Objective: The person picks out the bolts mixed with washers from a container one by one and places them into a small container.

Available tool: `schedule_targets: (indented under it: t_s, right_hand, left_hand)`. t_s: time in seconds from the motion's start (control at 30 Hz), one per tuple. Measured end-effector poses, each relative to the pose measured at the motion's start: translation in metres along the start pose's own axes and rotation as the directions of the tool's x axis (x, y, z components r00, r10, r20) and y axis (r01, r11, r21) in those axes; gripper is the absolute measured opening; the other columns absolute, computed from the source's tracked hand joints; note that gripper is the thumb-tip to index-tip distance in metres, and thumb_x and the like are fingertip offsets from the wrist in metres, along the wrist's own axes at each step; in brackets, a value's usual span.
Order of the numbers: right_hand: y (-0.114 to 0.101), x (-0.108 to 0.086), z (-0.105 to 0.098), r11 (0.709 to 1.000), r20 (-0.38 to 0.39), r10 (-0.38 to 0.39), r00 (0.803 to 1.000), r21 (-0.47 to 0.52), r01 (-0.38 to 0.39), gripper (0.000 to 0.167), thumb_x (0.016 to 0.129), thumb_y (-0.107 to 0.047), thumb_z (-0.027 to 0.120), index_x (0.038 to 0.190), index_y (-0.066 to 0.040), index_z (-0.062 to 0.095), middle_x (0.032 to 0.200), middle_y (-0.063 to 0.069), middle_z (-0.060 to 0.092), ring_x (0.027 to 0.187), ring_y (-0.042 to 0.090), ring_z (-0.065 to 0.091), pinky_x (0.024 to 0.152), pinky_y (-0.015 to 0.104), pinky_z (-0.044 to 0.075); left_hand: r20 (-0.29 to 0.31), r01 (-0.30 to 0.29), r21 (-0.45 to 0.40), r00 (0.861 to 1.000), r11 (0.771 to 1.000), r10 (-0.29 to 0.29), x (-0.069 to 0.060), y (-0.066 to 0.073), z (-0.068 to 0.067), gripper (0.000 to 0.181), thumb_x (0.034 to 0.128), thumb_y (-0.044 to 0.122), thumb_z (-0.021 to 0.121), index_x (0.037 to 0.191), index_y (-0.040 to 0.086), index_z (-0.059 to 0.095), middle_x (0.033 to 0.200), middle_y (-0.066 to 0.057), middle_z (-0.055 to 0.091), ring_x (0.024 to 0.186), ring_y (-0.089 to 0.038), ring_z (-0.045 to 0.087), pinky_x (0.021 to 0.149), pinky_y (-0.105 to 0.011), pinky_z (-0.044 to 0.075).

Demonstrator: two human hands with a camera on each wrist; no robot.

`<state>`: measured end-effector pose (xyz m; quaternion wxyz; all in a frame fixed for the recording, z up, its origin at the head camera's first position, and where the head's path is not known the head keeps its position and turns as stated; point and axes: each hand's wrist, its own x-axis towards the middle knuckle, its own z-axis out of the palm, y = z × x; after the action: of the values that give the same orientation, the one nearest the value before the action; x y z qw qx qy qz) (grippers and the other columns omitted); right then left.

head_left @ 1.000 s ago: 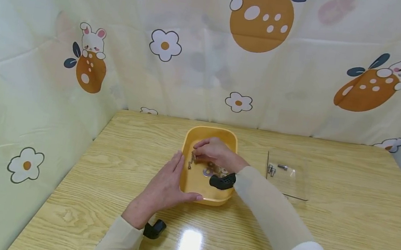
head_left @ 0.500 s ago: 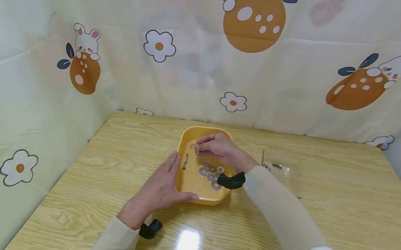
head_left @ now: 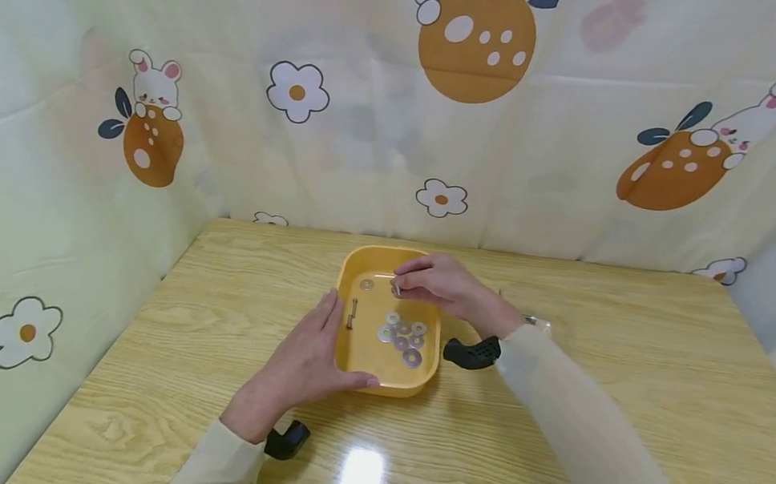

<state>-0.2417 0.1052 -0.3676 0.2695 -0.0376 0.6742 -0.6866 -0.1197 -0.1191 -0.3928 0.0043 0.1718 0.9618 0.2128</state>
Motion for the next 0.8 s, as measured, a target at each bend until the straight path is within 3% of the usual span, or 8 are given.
schedule_targets:
  t_s: [0.1, 0.37, 0.6, 0.8]
  right_hand:
    - [-0.001, -0.006, -0.006, 1.0, 0.007, -0.014, 1.0, 0.017, 0.014, 0.042, 0.094, 0.007, 0.059, 0.132, 0.019, 0.047, 0.097, 0.01, 0.07, 0.086, 0.016, 0.071, 0.09, 0.033, 0.058]
    - [-0.003, -0.02, -0.021, 0.999, 0.009, -0.029, 1.0, 0.014, 0.029, 0.041, 0.094, 0.007, 0.057, 0.132, 0.019, 0.046, 0.097, 0.007, 0.07, 0.09, 0.016, 0.07, 0.089, 0.029, 0.058]
    - [-0.003, -0.033, -0.034, 0.998, 0.009, -0.061, 0.998, 0.023, 0.06, 0.03, 0.095, 0.008, 0.056, 0.124, 0.015, 0.051, 0.093, 0.005, 0.071, 0.088, 0.016, 0.07, 0.088, 0.03, 0.058]
    - [0.0, -0.044, -0.048, 0.997, 0.0, -0.071, 0.998, -0.005, 0.071, 0.039, 0.095, 0.007, 0.055, 0.131, 0.02, 0.045, 0.097, 0.006, 0.07, 0.092, 0.017, 0.071, 0.098, 0.038, 0.055]
  left_hand:
    - [-0.001, -0.025, 0.02, 1.0, 0.999, 0.025, 0.002, 0.002, 0.0, 0.132, 0.0702, 0.073, 0.074, 0.159, 0.004, 0.006, 0.165, -0.019, 0.014, 0.151, -0.032, 0.023, 0.122, -0.044, 0.026]
    - [0.004, -0.051, 0.05, 0.999, 0.997, 0.051, 0.008, 0.016, 0.0, 0.128, 0.0716, 0.071, 0.074, 0.155, -0.007, 0.016, 0.164, -0.023, 0.015, 0.152, -0.034, 0.022, 0.123, -0.043, 0.025]
    - [0.006, -0.087, 0.035, 0.996, 0.996, 0.087, 0.015, 0.027, 0.001, 0.127, 0.0726, 0.071, 0.073, 0.156, -0.006, 0.015, 0.165, -0.02, 0.012, 0.153, -0.029, 0.018, 0.123, -0.04, 0.023]
    - [0.027, -0.118, 0.031, 0.993, 0.993, 0.117, 0.024, 0.04, 0.003, 0.128, 0.0729, 0.072, 0.072, 0.156, -0.006, 0.015, 0.165, -0.022, 0.01, 0.154, -0.031, 0.015, 0.123, -0.042, 0.024]
